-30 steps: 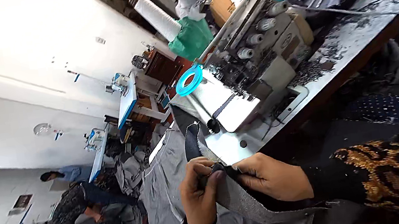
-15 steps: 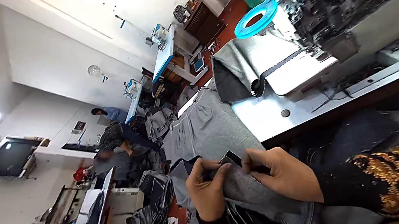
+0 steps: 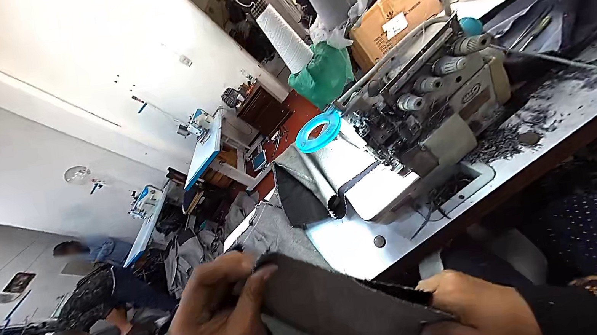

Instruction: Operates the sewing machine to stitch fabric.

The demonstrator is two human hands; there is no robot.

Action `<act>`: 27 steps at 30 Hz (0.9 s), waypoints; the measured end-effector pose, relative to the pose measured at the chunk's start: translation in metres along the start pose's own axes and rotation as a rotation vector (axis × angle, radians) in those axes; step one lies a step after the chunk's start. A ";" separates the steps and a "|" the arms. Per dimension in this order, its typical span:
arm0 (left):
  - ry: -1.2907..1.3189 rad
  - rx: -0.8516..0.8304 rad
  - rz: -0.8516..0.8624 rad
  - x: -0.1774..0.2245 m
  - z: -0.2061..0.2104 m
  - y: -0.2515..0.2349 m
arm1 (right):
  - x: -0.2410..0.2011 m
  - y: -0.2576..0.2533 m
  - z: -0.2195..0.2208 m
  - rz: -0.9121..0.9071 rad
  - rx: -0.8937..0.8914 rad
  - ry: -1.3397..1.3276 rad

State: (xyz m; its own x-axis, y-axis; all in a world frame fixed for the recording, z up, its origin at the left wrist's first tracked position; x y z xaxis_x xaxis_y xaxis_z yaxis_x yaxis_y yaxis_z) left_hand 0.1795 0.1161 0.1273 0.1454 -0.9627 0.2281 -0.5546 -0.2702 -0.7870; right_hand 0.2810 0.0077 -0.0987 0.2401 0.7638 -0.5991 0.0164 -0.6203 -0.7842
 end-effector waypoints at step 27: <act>0.382 -0.389 -0.346 -0.057 0.172 0.026 | 0.025 -0.026 -0.081 0.353 0.302 -0.173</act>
State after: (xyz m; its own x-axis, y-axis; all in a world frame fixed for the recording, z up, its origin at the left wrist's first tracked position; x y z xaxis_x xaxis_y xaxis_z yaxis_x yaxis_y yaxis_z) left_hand 0.2981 0.1616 -0.0044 0.1066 -0.7294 0.6757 -0.7948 -0.4709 -0.3829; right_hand 0.3654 0.0287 -0.0800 0.0155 0.5511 -0.8343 -0.3255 -0.7862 -0.5254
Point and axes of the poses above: each hand's wrist, its own y-axis away from the middle knuckle, its own z-axis out of the palm, x = y × z, the point moved 10 cm from there along -y, towards the middle knuckle, and after that the axes turned 15 degrees about -y, right-handed, at the moved point
